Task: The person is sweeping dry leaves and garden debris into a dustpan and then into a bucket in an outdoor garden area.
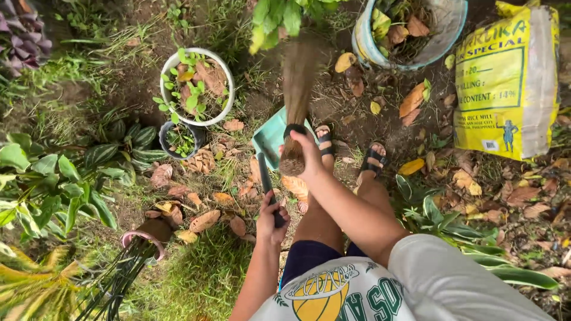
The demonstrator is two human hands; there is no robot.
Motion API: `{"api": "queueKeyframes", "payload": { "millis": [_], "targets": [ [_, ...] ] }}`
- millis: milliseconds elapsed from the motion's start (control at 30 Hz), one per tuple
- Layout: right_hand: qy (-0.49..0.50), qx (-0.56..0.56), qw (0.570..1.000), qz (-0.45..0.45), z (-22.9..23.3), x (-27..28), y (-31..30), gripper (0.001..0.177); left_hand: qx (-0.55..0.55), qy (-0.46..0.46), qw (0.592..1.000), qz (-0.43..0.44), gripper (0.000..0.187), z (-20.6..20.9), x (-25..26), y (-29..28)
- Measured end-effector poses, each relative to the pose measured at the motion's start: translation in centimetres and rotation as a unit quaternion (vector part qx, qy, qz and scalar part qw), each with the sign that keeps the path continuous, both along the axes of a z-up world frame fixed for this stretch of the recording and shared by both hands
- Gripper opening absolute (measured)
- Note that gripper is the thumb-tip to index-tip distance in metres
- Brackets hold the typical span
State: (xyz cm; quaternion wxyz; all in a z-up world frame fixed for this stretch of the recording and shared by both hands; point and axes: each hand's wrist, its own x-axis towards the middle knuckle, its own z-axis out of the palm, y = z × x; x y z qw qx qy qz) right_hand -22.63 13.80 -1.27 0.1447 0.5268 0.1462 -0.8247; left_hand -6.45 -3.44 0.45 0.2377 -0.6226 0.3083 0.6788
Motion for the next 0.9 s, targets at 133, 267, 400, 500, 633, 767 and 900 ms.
{"api": "queueKeyframes", "payload": {
  "millis": [133,267,400,500,633,767,900],
  "targets": [
    [-0.064,0.002,0.997,0.034,-3.8,1.4,7.2,0.045,0.01,0.009,1.0,-0.005,0.052,1.8,-0.8,0.7],
    [0.009,0.001,0.999,-0.046,-10.4,11.4,15.4,0.043,0.013,0.015,1.0,-0.019,0.05,3.3,-2.1,1.8],
    [-0.086,0.004,0.989,-0.121,-6.2,19.6,20.0,0.03,-0.002,0.032,0.997,-0.073,0.047,2.7,-4.2,3.7],
    [-0.051,0.015,0.991,-0.125,-2.5,24.3,22.0,0.033,-0.002,0.035,0.994,-0.108,0.049,0.9,-6.4,6.3],
    [-0.014,0.014,0.995,-0.1,2.4,31.6,25.9,0.04,0.015,0.036,0.99,-0.137,0.052,-3.6,-7.3,9.5],
    [-0.056,0.026,0.992,-0.115,9.8,35.6,30.3,0.045,0.011,0.059,0.984,-0.166,0.056,-7.4,-8.0,14.2],
    [-0.078,0.115,0.99,-0.018,11.0,37.0,35.5,0.051,0.028,0.068,0.987,-0.142,0.042,-11.2,-9.5,20.4]
  ]
}}
